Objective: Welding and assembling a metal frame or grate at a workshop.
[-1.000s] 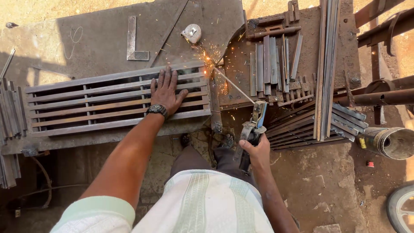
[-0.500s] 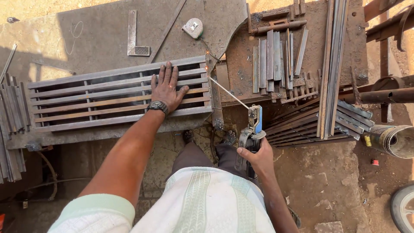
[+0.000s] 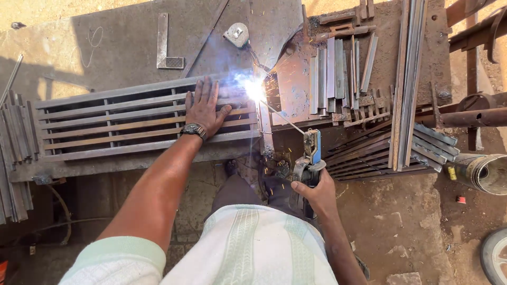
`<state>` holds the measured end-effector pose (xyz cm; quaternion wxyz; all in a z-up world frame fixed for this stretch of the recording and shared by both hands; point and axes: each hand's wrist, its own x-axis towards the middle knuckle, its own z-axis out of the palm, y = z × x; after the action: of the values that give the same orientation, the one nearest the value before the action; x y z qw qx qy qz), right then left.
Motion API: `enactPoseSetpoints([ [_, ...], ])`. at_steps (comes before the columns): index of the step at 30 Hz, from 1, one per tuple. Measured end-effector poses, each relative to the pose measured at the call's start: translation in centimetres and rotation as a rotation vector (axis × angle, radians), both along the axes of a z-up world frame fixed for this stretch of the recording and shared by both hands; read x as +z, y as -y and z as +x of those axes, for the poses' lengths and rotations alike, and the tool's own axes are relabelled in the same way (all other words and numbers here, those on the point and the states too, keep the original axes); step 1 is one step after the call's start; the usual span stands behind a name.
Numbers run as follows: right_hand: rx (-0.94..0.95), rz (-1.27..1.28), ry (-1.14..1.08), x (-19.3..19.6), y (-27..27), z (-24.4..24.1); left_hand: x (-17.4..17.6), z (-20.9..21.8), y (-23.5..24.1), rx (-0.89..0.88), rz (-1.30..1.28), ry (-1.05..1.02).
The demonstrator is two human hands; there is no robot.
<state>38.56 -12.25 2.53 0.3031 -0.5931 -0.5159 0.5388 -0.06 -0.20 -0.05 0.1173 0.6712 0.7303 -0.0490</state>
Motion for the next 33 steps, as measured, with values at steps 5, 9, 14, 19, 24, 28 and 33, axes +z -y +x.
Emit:
enactPoseSetpoints([
  [5, -0.001, -0.026, 0.004, 0.3, -0.2, 0.2, 0.8, 0.3, -0.2, 0.0, -0.013, 0.009],
  [9, -0.007, -0.047, -0.05, 0.2, -0.2, 0.3, 0.4, 0.1, -0.2, -0.003, -0.004, 0.008],
  [14, -0.016, -0.082, -0.079, 0.3, -0.5, 0.6, -0.3, 0.0, -0.3, 0.0, -0.011, -0.028],
  [19, -0.041, -0.152, -0.114, 0.3, -0.3, 0.6, 1.7, 0.6, -0.2, 0.018, -0.05, -0.01],
  [24, -0.095, 0.021, -0.098, 1.1, 0.6, 0.9, 1.3, 0.5, -0.4, 0.017, -0.051, 0.03],
  [28, -0.025, -0.038, 0.003, 1.8, 1.1, 1.8, 1.4, 0.9, -0.2, 0.018, -0.052, 0.015],
  [33, -0.014, -0.089, 0.044, 2.0, 1.7, 1.9, 0.5, 0.4, 0.0, 0.004, -0.023, -0.028],
])
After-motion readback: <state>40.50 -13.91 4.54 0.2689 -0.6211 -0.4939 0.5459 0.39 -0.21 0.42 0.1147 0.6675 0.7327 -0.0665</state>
